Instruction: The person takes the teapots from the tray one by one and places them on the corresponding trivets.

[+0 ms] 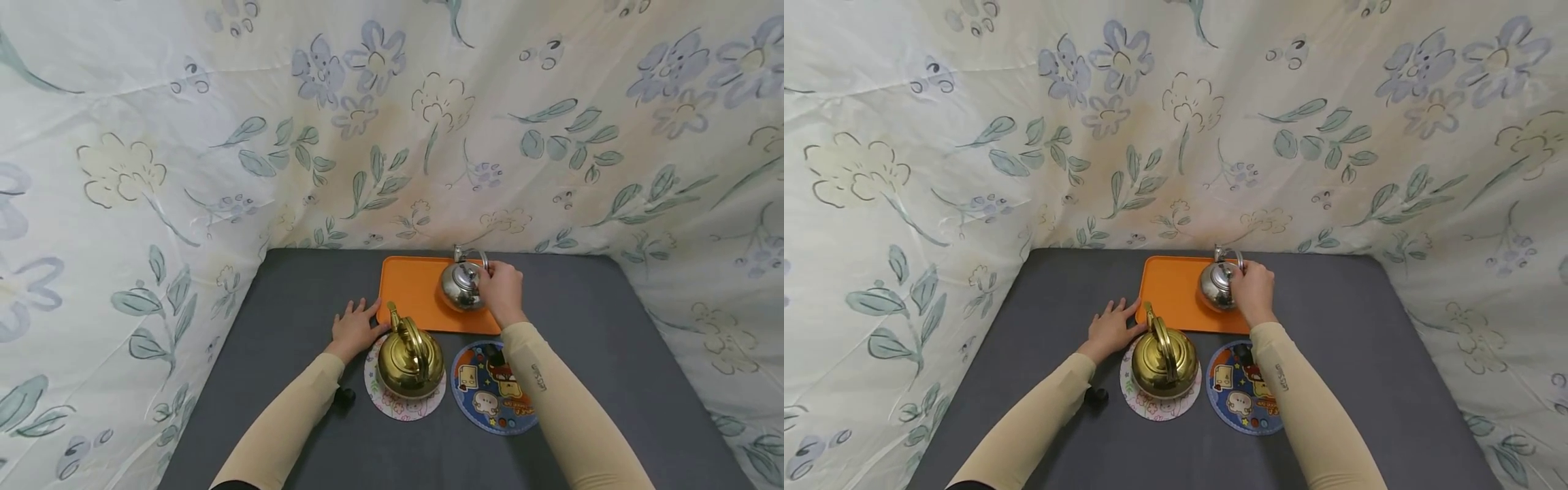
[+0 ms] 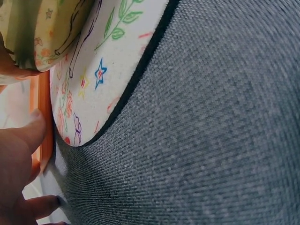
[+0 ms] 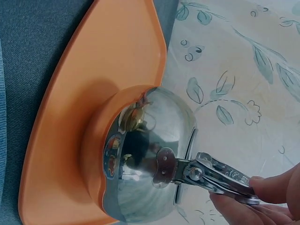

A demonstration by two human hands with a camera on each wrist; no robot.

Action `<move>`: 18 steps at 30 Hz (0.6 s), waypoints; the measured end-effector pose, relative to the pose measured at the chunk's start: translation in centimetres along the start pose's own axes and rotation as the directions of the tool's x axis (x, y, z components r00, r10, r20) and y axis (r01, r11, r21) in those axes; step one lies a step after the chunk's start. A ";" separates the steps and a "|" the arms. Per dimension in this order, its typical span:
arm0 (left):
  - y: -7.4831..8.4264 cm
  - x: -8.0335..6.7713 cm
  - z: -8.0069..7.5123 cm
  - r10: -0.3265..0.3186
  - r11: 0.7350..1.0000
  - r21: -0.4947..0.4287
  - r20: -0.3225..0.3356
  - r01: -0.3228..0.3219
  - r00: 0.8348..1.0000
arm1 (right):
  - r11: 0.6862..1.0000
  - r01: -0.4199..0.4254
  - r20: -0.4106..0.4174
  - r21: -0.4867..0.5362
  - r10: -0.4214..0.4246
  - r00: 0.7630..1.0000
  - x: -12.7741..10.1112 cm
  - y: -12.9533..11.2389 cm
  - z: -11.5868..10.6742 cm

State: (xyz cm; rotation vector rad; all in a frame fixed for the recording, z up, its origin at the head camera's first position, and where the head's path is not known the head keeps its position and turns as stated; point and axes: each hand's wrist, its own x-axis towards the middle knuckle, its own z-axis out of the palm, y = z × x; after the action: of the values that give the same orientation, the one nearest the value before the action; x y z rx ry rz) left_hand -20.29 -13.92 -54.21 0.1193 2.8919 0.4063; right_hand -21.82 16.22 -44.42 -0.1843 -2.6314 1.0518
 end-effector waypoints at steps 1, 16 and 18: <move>0.1 0.0 0.1 -0.003 1.000 0.000 -0.004 0.003 1.000 | 1.000 0.006 -0.005 0.000 -0.006 1.000 0.1 0.1 0.0; 0.3 0.3 0.1 -0.011 1.000 -0.009 0.000 0.011 1.000 | 1.000 -0.014 -0.026 0.015 0.014 1.000 -1.0 -0.4 -1.5; 0.2 0.3 0.1 -0.008 1.000 0.001 -0.005 0.008 1.000 | 1.000 -0.027 -0.018 0.015 0.027 0.999 -1.3 -0.5 -1.7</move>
State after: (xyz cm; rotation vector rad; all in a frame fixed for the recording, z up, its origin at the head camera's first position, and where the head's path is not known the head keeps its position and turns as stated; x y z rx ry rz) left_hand -20.55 -13.63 -54.34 0.1071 2.8965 0.4047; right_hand -20.07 16.69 -43.17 -0.2250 -2.6112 1.0736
